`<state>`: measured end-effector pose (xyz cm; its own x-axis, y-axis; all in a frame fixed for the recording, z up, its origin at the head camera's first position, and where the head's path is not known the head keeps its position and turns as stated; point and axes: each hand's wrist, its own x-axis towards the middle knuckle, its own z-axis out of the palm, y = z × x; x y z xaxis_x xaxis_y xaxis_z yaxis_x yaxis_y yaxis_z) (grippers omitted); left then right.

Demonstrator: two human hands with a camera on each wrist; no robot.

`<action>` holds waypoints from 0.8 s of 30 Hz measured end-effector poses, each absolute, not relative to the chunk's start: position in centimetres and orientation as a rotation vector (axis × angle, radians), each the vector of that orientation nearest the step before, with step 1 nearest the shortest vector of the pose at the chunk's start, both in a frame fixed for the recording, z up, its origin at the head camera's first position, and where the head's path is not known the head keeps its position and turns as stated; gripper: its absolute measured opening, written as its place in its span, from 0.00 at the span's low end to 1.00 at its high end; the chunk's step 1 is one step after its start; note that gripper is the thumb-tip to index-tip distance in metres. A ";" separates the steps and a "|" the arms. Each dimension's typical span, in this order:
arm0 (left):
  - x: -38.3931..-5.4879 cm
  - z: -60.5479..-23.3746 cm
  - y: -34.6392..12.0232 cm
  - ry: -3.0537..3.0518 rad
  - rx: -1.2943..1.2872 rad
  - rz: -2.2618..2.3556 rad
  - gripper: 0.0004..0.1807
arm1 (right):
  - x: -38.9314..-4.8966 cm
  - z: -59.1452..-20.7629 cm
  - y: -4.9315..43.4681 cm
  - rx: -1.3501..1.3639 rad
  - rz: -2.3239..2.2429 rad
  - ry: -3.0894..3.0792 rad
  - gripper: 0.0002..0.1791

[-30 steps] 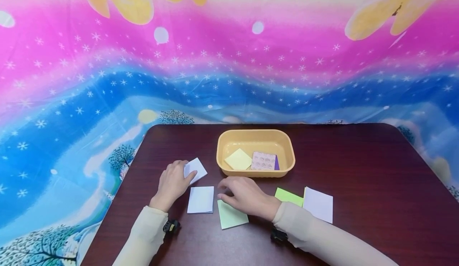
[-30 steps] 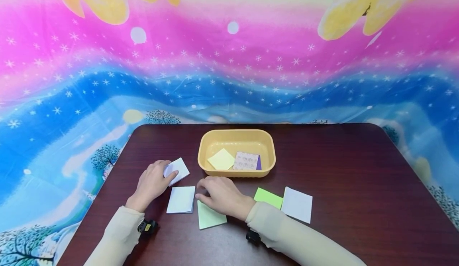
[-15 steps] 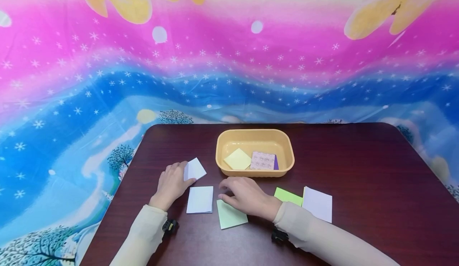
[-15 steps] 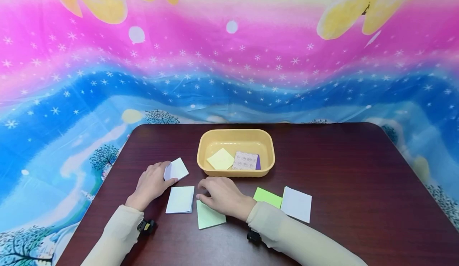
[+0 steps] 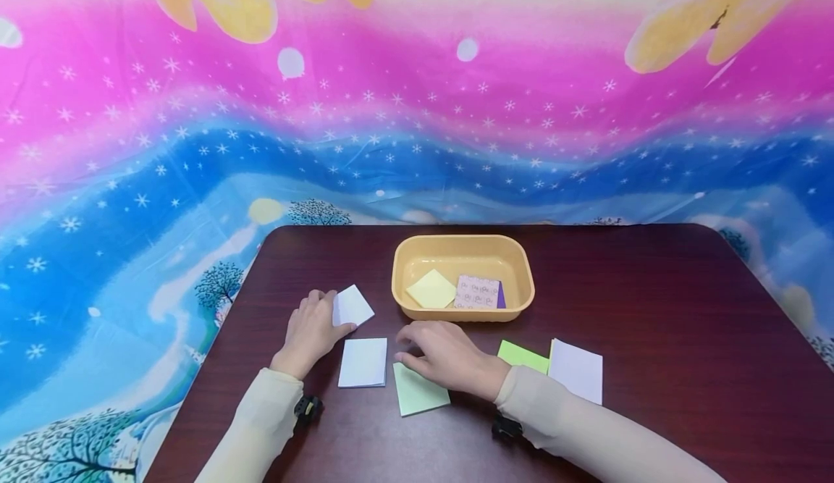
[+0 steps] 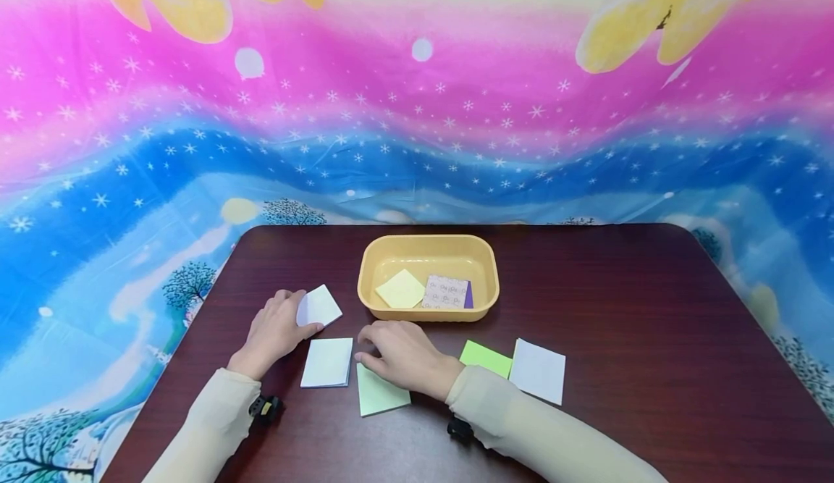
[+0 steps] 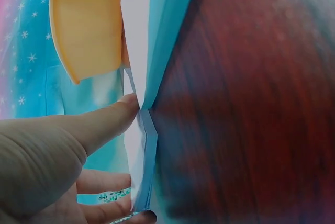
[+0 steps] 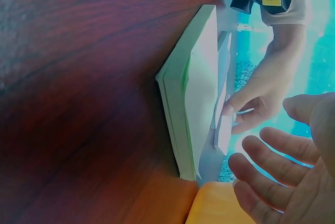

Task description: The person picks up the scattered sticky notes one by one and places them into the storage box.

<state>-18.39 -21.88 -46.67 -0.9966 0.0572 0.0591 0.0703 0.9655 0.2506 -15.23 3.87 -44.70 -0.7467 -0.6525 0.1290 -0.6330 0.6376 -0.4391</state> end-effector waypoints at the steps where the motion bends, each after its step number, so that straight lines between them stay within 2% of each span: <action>1: -18.4 -46.7 -21.9 -3.061 -0.095 -0.399 0.44 | -15.2 -44.6 3.8 -1.099 -0.723 2.804 0.15; 7: -18.5 -46.6 -21.7 -3.035 -0.080 -0.450 0.46 | -15.2 -44.3 3.4 -1.109 -0.716 2.792 0.15; 24: -18.3 -46.0 -21.6 -3.015 -0.094 -0.392 0.43 | -15.2 -43.7 2.9 -1.181 -0.740 2.773 0.15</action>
